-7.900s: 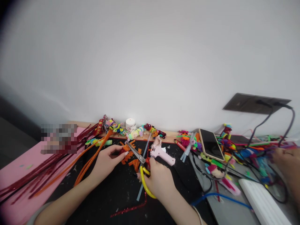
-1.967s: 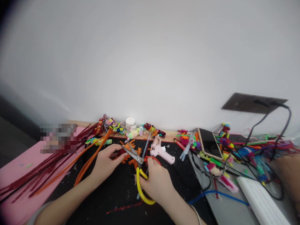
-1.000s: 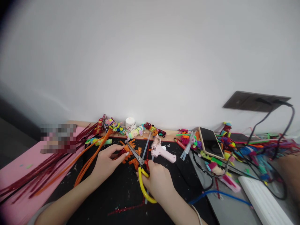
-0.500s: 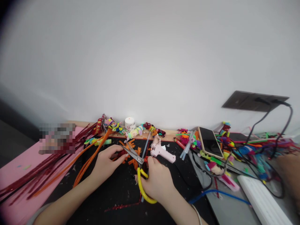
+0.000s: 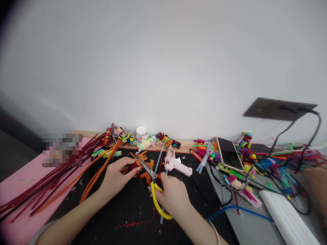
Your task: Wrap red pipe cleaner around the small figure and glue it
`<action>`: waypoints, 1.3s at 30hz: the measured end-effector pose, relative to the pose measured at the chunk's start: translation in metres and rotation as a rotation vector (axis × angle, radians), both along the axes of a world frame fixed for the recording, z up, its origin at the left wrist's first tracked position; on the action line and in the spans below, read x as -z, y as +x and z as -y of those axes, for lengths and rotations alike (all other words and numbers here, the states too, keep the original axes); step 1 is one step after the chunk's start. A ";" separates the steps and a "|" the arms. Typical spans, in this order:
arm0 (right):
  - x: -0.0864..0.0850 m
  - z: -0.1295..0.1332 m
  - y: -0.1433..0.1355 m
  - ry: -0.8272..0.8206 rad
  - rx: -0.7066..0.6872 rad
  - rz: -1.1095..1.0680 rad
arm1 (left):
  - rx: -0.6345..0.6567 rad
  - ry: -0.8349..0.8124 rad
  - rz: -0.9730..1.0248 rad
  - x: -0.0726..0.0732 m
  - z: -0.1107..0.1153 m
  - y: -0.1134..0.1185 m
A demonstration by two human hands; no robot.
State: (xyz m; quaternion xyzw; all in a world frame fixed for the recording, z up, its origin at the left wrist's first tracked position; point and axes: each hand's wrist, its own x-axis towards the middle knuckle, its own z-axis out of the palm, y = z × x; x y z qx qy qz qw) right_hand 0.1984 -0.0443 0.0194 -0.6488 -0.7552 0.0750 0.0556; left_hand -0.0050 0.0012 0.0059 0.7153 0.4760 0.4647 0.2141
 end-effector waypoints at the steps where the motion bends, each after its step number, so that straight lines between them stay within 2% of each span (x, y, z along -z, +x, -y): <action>1: 0.000 0.000 0.000 0.007 0.004 -0.002 | -0.004 0.004 0.001 0.000 0.000 0.000; 8: -0.006 -0.001 0.001 0.036 0.046 -0.090 | -0.012 -0.023 0.014 0.001 -0.001 -0.001; 30: -0.005 0.003 0.000 0.087 -0.005 0.030 | 0.004 -0.053 -0.058 0.002 -0.002 -0.002; 36: -0.005 0.001 0.000 0.091 0.005 -0.012 | -0.004 -0.054 -0.009 0.000 -0.002 0.000; 39: -0.005 -0.001 0.002 0.119 0.033 -0.056 | -0.068 -0.057 0.071 -0.002 -0.003 -0.001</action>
